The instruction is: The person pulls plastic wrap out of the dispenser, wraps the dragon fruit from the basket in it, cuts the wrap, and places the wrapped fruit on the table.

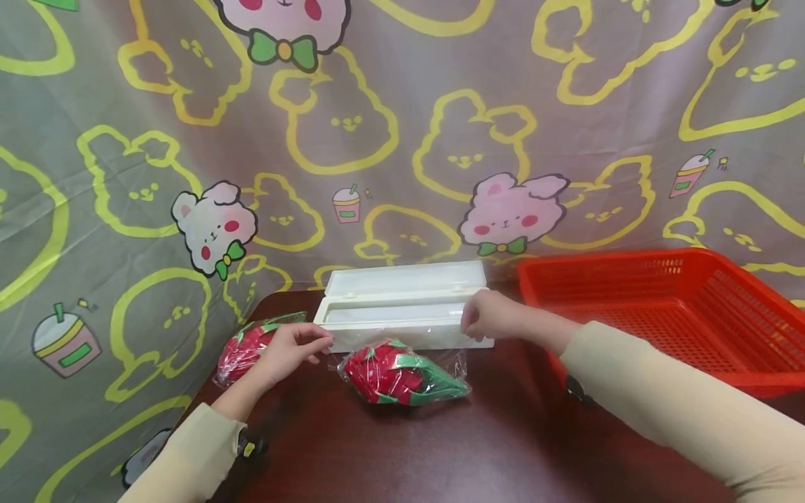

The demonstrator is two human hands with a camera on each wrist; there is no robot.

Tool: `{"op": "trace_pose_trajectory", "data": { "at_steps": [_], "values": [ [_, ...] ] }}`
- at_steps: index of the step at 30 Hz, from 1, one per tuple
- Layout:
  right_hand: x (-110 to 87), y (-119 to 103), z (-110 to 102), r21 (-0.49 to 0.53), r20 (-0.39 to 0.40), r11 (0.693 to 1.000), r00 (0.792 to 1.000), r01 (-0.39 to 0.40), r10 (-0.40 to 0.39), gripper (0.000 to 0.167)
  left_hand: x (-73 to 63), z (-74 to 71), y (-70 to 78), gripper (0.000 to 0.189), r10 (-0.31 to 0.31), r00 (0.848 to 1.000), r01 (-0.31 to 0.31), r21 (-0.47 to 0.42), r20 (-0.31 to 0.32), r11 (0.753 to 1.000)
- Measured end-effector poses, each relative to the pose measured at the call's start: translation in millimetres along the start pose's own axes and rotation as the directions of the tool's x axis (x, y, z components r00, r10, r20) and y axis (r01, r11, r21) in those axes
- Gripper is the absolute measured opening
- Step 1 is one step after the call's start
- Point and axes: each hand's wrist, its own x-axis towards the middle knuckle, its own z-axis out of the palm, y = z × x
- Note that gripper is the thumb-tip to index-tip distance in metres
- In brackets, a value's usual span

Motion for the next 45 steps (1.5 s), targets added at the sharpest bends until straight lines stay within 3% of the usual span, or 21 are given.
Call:
{"op": "trace_pose_trajectory", "data": {
  "at_steps": [5,10,12,17,19,21,28,33,36,41,45],
  "values": [
    [-9.3,-10,22,0.112,-0.101,0.994,0.995,-0.013,0.024,0.004,-11.1,2.1,5.1,0.018,-0.022,1.000,0.022,-0.004,-0.006,1.000],
    [-17.1,-13,52,0.262,-0.230,0.965,0.973,0.027,0.035,0.006,-14.1,4.7,4.8,0.016,0.023,1.000,-0.023,-0.007,-0.019,1.000],
    [-19.5,-13,63,0.343,-0.265,0.938,0.964,0.056,0.039,0.008,-13.6,6.5,4.6,0.015,0.046,0.999,-0.046,-0.010,-0.023,0.999],
    [-21.3,-15,81,0.560,-0.300,0.823,0.950,0.101,0.088,0.014,-12.6,10.9,5.1,0.016,0.110,0.994,-0.110,0.008,-0.016,0.994],
    [-19.3,-16,87,0.595,-0.324,0.794,0.941,0.123,0.097,0.014,-12.8,13.1,5.8,0.017,0.125,0.992,-0.125,0.014,-0.010,0.992],
    [-16.1,-16,91,0.599,-0.349,0.788,0.932,0.143,0.096,0.014,-13.4,15.9,5.6,0.018,0.129,0.992,-0.129,0.006,0.001,0.992],
    [-4.2,-15,105,0.551,-0.373,0.806,0.928,0.217,0.005,0.014,-17.2,25.0,5.9,0.013,0.182,0.983,-0.182,-0.028,0.006,0.983],
    [0.9,-13,114,0.546,-0.346,0.801,0.937,0.247,-0.053,0.015,-21.1,30.6,4.6,0.013,0.170,0.983,-0.167,-0.043,0.072,0.985],
    [5.1,-10,120,0.511,-0.367,0.807,0.924,0.297,-0.108,0.013,-22.5,34.9,1.7,0.012,0.199,0.976,-0.197,-0.035,0.084,0.980],
    [10.4,-10,126,0.376,-0.411,0.856,0.892,0.355,-0.189,0.009,-23.5,41.9,-2.6,0.009,0.318,0.945,-0.321,0.021,0.082,0.947],
    [12.3,-14,128,0.189,-0.450,0.920,0.863,0.343,-0.229,0.013,-24.5,44.7,-4.0,0.010,0.421,0.903,-0.429,0.136,0.082,0.893]
  ]
}}
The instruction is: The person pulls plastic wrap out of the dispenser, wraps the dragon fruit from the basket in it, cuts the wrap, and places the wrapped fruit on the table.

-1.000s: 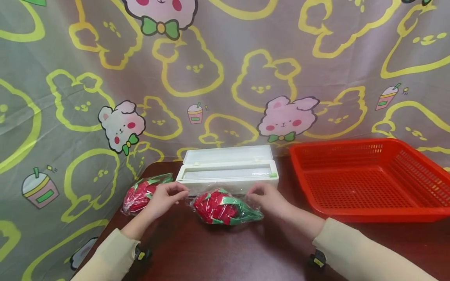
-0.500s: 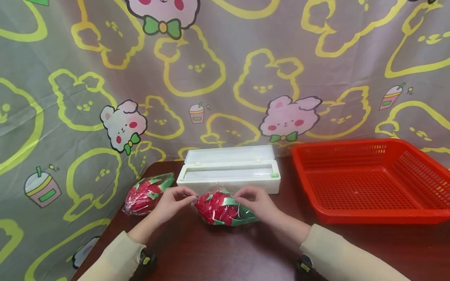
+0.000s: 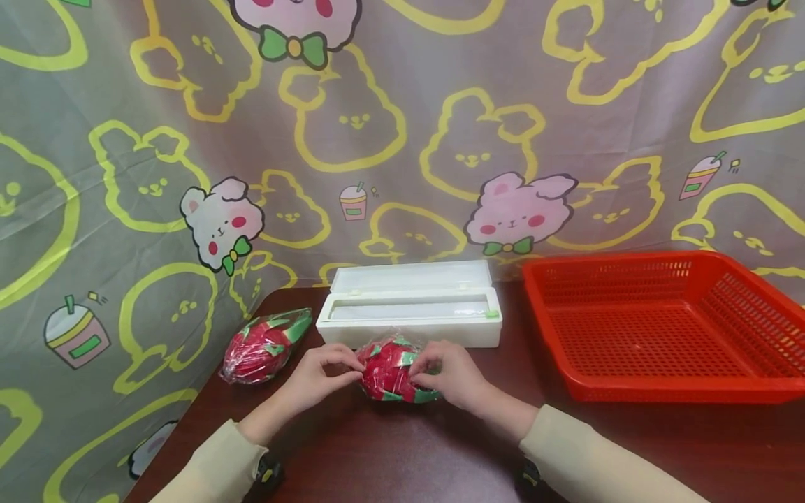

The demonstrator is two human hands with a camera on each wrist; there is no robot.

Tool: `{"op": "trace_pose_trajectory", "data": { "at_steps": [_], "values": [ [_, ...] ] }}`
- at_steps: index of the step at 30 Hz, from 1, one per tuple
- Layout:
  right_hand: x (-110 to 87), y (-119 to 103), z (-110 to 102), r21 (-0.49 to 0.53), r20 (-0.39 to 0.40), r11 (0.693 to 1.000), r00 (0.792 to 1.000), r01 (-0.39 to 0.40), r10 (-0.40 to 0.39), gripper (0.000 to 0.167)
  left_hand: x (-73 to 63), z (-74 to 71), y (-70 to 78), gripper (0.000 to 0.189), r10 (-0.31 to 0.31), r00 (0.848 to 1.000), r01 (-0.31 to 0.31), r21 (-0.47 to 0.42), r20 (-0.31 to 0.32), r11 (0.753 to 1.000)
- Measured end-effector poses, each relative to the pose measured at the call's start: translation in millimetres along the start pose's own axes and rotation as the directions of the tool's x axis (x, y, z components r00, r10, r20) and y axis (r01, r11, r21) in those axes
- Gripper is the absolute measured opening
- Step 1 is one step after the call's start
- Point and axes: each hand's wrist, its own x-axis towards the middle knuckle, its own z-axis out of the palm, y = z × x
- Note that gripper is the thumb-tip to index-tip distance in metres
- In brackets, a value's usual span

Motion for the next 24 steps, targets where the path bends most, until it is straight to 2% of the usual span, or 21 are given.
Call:
{"op": "trace_pose_trajectory", "data": {
  "at_steps": [2,4,6,8,13,15,18,21,24],
  "values": [
    [0.4,-1,1,-0.097,-0.015,0.995,0.999,0.034,-0.036,0.017,-0.4,0.3,-0.3,0.012,0.053,0.999,-0.054,0.068,0.004,0.996],
    [-0.5,-3,0,-0.143,-0.020,0.989,0.999,0.041,-0.044,0.016,-1.3,-0.2,-0.4,0.013,0.089,0.996,-0.090,0.104,0.018,0.991],
    [-3.1,-5,-4,-0.143,-0.014,0.990,1.000,0.022,-0.025,0.014,-2.4,-1.4,-0.5,0.013,0.104,0.994,-0.106,0.104,0.025,0.989],
    [-6.4,-6,-9,-0.094,-0.010,0.996,1.000,-0.011,0.010,0.014,-3.3,-3.7,-0.4,0.012,0.102,0.995,-0.103,0.072,0.021,0.992],
    [-9.7,-4,-20,0.093,-0.029,0.990,0.994,-0.106,0.109,0.014,-1.5,-12.6,1.6,0.008,0.005,1.000,-0.004,-0.098,0.012,0.995],
    [-6.5,-2,-23,0.116,-0.045,0.983,0.988,-0.145,0.151,0.015,2.5,-16.6,2.3,0.010,-0.044,0.999,0.045,-0.151,0.011,0.988],
    [1.4,2,-25,0.104,-0.027,0.974,0.978,-0.201,0.204,0.022,10.9,-20.8,-0.1,0.021,-0.106,0.994,0.107,-0.165,0.012,0.980],
    [8.2,7,-23,0.098,0.052,0.976,0.980,-0.194,0.190,0.036,19.2,-21.3,-6.2,0.041,-0.186,0.979,0.198,-0.169,0.083,0.966],
    [11.1,12,-19,0.093,0.135,0.982,0.979,-0.166,0.153,0.050,24.3,-17.4,-13.8,0.059,-0.246,0.947,0.283,-0.175,0.204,0.943]
  ]
}}
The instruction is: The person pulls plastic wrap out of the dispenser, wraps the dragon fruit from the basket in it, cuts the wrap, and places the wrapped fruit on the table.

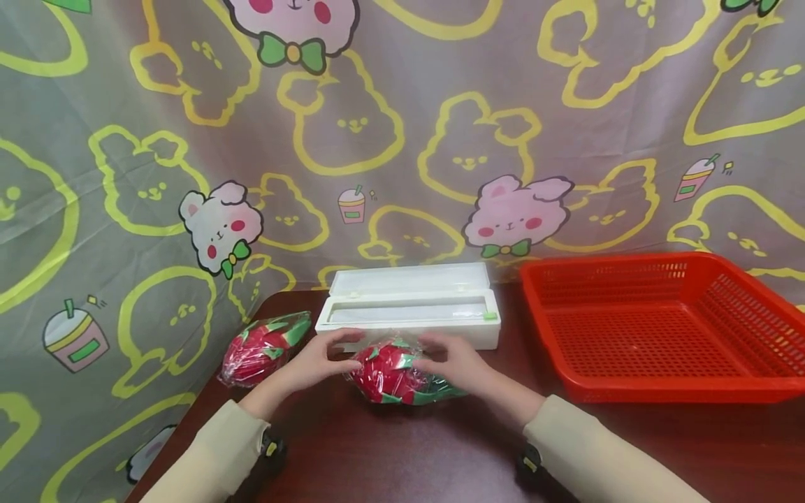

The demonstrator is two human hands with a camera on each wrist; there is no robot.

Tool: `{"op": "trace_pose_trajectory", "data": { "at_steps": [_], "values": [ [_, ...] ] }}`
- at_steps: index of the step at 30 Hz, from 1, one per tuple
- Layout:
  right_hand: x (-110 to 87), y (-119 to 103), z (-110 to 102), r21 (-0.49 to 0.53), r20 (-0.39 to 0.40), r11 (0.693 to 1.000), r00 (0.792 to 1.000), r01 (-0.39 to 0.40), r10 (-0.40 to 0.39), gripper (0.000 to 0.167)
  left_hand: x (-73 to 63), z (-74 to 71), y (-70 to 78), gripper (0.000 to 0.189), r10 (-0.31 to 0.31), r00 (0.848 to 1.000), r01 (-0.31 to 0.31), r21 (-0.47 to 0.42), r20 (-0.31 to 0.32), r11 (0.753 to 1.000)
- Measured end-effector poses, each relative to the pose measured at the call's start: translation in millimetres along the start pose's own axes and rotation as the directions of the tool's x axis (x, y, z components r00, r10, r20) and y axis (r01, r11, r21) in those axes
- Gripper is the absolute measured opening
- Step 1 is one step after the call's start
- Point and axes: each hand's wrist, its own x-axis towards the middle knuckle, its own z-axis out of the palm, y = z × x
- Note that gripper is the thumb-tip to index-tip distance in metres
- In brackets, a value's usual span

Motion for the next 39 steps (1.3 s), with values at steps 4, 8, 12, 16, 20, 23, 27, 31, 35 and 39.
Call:
{"op": "trace_pose_trajectory", "data": {
  "at_steps": [4,8,12,16,20,23,27,31,35,39],
  "values": [
    [2.3,4,3,-0.019,0.053,0.999,0.998,0.026,-0.025,0.055,6.9,4.7,-6.1,0.070,-0.032,0.994,0.031,0.011,0.106,0.999],
    [3.8,4,5,-0.014,0.061,0.999,0.997,0.044,-0.043,0.047,11.7,8.6,-6.2,0.069,-0.011,0.991,0.006,0.036,0.131,0.999],
    [3.3,3,6,-0.007,0.054,0.999,0.998,0.041,-0.041,0.044,14.7,12.2,-4.6,0.065,0.020,0.992,-0.021,0.005,0.128,1.000],
    [1.4,3,8,0.007,0.058,1.000,0.998,-0.006,0.006,0.046,18.3,16.3,-3.3,0.060,0.065,0.988,-0.061,-0.033,0.139,0.998],
    [0.2,3,10,-0.044,0.048,0.999,0.999,0.020,-0.018,0.045,21.6,19.9,-2.8,0.058,0.075,0.987,-0.067,-0.055,0.145,0.996],
    [0.0,3,11,-0.089,0.042,0.994,0.997,0.068,-0.064,0.043,24.1,21.8,-0.5,0.058,0.061,0.986,-0.051,-0.064,0.154,0.997],
    [1.1,3,11,-0.096,0.061,0.991,0.995,0.089,-0.083,0.040,29.1,24.3,2.7,0.059,0.057,0.983,-0.048,-0.050,0.175,0.998],
    [3.5,3,10,-0.097,0.089,0.991,0.993,0.091,-0.083,0.038,31.4,24.8,4.6,0.058,0.058,0.980,-0.050,-0.047,0.191,0.998],
    [4.4,2,10,-0.100,0.095,0.991,0.992,0.094,-0.085,0.038,31.6,24.6,6.5,0.055,0.034,0.978,-0.018,-0.078,0.204,0.997],
    [2.8,1,9,-0.069,0.083,0.995,0.994,0.074,-0.068,0.040,31.0,25.0,7.5,0.052,0.022,0.979,-0.003,-0.095,0.204,0.996]
  ]
}}
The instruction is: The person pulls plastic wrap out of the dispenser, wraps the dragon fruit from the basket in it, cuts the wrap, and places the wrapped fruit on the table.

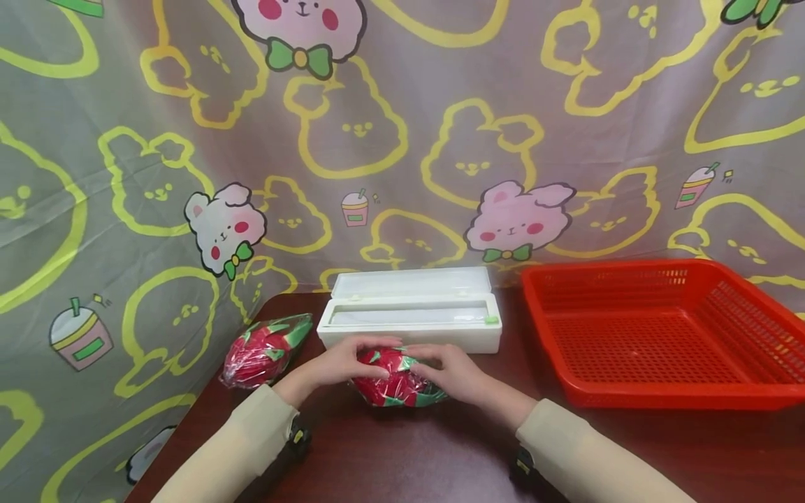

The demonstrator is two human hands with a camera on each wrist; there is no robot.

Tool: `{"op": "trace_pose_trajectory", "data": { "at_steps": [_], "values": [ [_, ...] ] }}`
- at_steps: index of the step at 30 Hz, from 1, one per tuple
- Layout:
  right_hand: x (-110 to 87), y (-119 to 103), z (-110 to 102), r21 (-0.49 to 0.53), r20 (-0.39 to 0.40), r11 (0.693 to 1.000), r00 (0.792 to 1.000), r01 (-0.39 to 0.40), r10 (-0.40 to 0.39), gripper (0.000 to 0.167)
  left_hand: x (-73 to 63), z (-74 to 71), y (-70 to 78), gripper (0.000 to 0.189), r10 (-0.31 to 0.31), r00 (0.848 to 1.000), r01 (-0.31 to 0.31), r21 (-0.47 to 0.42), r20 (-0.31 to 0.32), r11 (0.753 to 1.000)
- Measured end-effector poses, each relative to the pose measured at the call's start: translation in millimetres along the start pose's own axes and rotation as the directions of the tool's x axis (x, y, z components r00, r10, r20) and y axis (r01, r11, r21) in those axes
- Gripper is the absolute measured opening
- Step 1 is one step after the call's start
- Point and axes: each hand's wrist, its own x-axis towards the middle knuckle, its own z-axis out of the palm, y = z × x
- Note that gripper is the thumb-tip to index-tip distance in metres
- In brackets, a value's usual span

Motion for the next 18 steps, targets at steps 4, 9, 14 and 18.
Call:
{"op": "trace_pose_trajectory", "data": {
  "at_steps": [4,9,14,18],
  "values": [
    [-3.4,1.3,-1.6,0.025,-0.022,0.999,0.999,-0.047,0.048,0.043,0.0,0.5,1.1,0.050,0.006,1.000,-0.006,0.001,0.000,1.000],
    [-7.1,3.2,-3.2,0.014,-0.033,0.997,0.996,-0.080,0.080,0.041,-0.8,0.6,2.0,0.049,-0.014,1.000,0.014,0.002,0.000,1.000],
    [-5.9,2.7,-4.7,-0.026,-0.046,0.998,0.997,-0.059,0.058,0.036,1.6,-0.8,1.5,0.049,-0.019,1.000,0.019,0.028,-0.012,0.999],
    [-4.6,1.8,-5.5,-0.086,-0.037,0.996,0.999,-0.021,0.018,0.036,2.7,-1.0,0.4,0.047,-0.050,0.999,0.051,0.026,-0.020,0.998]
  ]
}}
